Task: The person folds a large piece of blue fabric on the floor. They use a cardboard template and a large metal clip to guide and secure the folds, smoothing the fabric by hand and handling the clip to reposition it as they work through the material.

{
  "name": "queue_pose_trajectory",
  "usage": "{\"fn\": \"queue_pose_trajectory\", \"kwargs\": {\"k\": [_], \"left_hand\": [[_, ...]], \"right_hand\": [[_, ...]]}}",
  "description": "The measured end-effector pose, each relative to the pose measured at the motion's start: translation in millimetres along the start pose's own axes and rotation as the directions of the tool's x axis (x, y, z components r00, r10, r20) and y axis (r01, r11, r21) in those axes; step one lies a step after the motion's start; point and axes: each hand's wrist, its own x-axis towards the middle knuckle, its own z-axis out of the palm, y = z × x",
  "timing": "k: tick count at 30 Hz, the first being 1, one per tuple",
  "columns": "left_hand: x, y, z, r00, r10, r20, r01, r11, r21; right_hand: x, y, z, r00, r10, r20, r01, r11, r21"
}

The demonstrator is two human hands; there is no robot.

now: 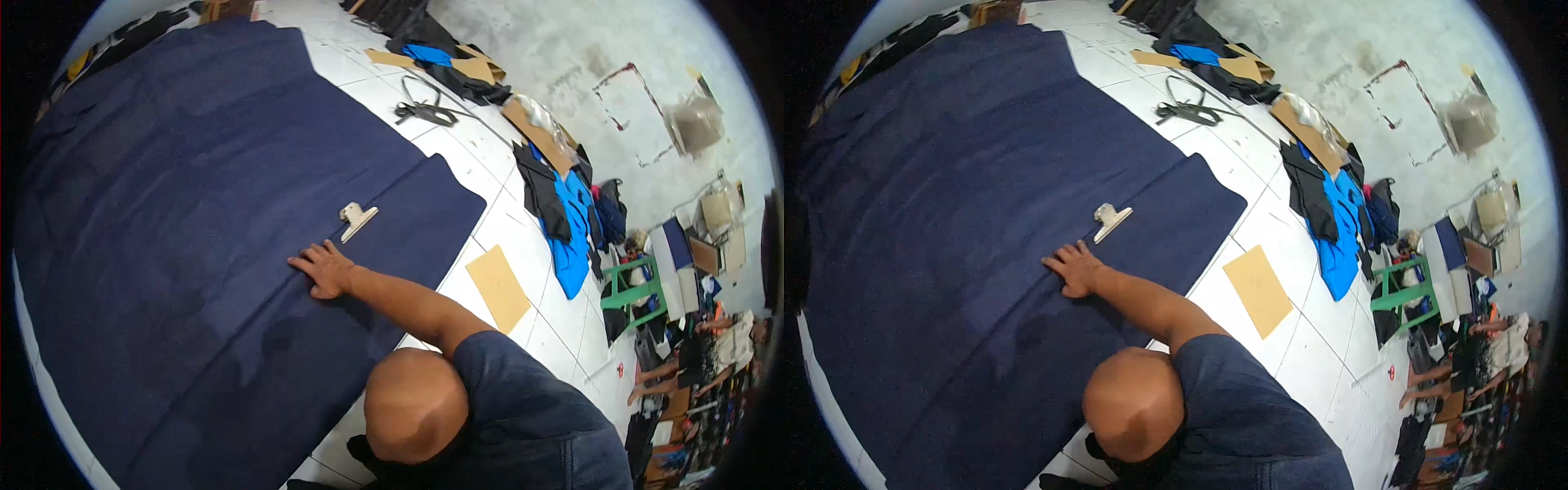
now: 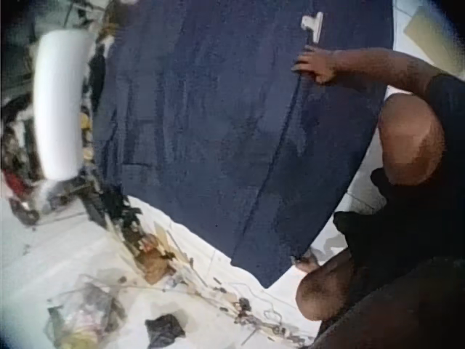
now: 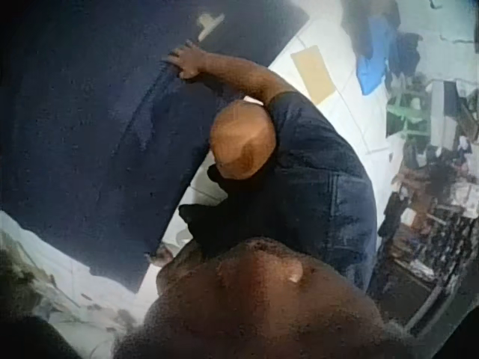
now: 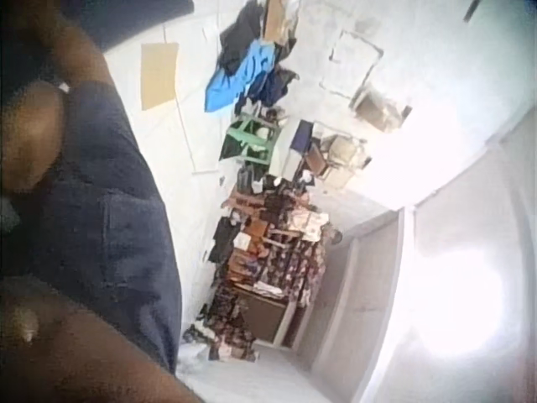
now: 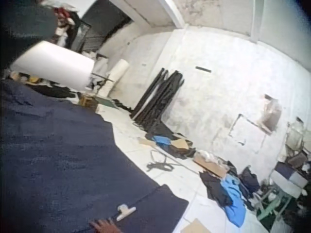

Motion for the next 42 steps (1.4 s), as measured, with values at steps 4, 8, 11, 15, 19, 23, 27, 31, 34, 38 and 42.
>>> {"fn": "queue_pose_trajectory", "kwargs": {"k": [4, 8, 11, 15, 19, 23, 27, 31, 34, 38, 42], "left_hand": [[-5.0, 79.4, 26.1, 0.982, 0.161, 0.099, -0.180, 0.959, 0.221], [-23.2, 127.5, 31.9, 0.941, 0.298, 0.163, -0.340, 0.832, 0.438], [-46.0, 157.7, 44.7, 0.899, 0.388, 0.201, -0.427, 0.680, 0.597], [-45.1, 184.2, 61.5, 0.849, 0.470, 0.242, -0.470, 0.462, 0.753], [-36.9, 205.7, 89.8, 0.983, 0.094, 0.157, -0.178, 0.697, 0.695], [-39.0, 192.6, 88.6, 0.806, 0.568, 0.165, -0.524, 0.556, 0.646], [-31.7, 189.1, 97.6, 0.765, 0.639, 0.075, -0.550, 0.589, 0.593], [-19.6, 195.6, 107.9, 0.751, 0.651, 0.111, -0.586, 0.580, 0.566], [-7.4, 200.1, 80.5, 0.750, 0.655, 0.089, -0.568, 0.569, 0.594], [-4.5, 204.1, 88.2, 0.750, 0.653, 0.105, -0.581, 0.574, 0.577], [-2.3, 210.8, 94.1, 0.752, 0.653, 0.094, -0.587, 0.598, 0.545]], "right_hand": [[-29.2, -6.3, 26.1, 0.933, -0.098, -0.346, 0.059, 0.991, -0.123], [-87.4, -43.9, 51.6, 0.926, -0.174, -0.335, 0.213, 0.974, 0.082], [-130.5, -59.8, 82.0, 0.937, -0.188, -0.293, 0.252, 0.948, 0.196], [-163.7, -66.2, 106.8, 0.940, -0.193, -0.283, 0.271, 0.924, 0.270], [-171.5, -40.5, 111.2, 0.964, -0.049, -0.263, 0.127, 0.949, 0.290], [-180.8, 33.8, 95.3, 0.962, 0.142, -0.234, -0.095, 0.975, 0.202], [-197.0, 125.4, 92.8, 0.805, 0.481, -0.348, -0.455, 0.876, 0.160], [-220.8, 217.2, 79.0, 0.649, 0.673, -0.355, -0.648, 0.733, 0.205], [-205.9, 251.3, 63.3, 0.465, 0.789, -0.402, -0.723, 0.600, 0.342], [-213.5, 263.0, 58.1, 0.004, 0.963, -0.268, -0.604, 0.216, 0.767], [-227.3, 273.2, 72.3, -0.099, 0.994, -0.055, -0.489, -0.001, 0.872]]}}
